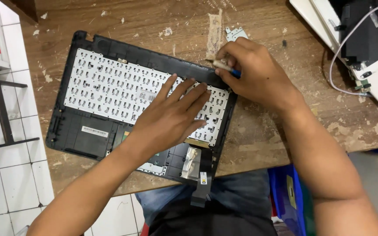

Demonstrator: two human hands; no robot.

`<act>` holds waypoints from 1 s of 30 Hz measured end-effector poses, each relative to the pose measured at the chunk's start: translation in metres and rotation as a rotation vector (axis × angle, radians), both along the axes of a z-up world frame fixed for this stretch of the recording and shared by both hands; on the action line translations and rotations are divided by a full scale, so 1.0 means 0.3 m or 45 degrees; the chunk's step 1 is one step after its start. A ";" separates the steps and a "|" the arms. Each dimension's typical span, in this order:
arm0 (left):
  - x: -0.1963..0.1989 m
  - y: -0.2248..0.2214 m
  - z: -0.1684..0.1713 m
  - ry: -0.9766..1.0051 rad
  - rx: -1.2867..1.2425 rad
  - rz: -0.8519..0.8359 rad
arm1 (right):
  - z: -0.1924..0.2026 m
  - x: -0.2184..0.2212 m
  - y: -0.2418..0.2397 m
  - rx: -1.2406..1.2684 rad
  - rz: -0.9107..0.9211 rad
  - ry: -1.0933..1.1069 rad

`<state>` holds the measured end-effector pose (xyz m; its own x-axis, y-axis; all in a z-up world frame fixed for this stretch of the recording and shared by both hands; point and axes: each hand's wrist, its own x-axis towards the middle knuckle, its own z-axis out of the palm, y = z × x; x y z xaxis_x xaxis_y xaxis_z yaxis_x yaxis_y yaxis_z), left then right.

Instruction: Preparing a laptop top case for a new keyboard by removing the old one and scraping down the plastic mounting rivets.

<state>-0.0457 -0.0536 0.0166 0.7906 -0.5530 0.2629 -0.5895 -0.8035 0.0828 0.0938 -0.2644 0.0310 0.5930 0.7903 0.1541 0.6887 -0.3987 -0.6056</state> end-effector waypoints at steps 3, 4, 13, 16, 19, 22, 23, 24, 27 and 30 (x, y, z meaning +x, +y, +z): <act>0.001 -0.004 -0.005 0.044 0.020 0.035 | -0.004 0.005 -0.011 -0.042 -0.024 -0.063; -0.001 -0.014 0.002 0.044 0.021 0.028 | -0.004 0.009 -0.012 -0.041 -0.030 -0.063; -0.021 -0.054 0.022 0.142 0.153 0.157 | 0.060 0.000 0.023 -0.251 -0.064 0.247; -0.021 -0.052 0.020 0.099 0.183 0.166 | 0.053 0.012 0.023 -0.451 -0.144 0.313; -0.023 -0.054 0.010 0.224 0.115 0.141 | 0.043 0.017 0.002 -0.291 -0.015 0.305; -0.018 -0.066 0.015 0.323 0.050 0.131 | 0.058 0.014 0.005 -0.385 -0.022 0.314; -0.020 -0.073 0.018 0.287 0.061 0.147 | 0.063 0.008 0.011 -0.533 -0.077 0.295; -0.022 -0.079 0.020 0.251 0.073 0.162 | 0.068 0.001 0.017 -0.680 -0.133 0.275; -0.023 -0.091 0.017 0.284 0.129 0.200 | 0.073 -0.013 0.027 -0.710 -0.177 0.290; -0.024 -0.105 0.036 0.263 0.194 0.235 | 0.037 -0.036 0.014 -0.590 -0.164 0.103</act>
<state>-0.0530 -0.0851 0.0275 0.9095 -0.4156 0.0111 -0.4155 -0.9079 0.0558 0.0830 -0.2602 0.0422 0.6863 0.6840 -0.2474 0.5740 -0.7182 -0.3933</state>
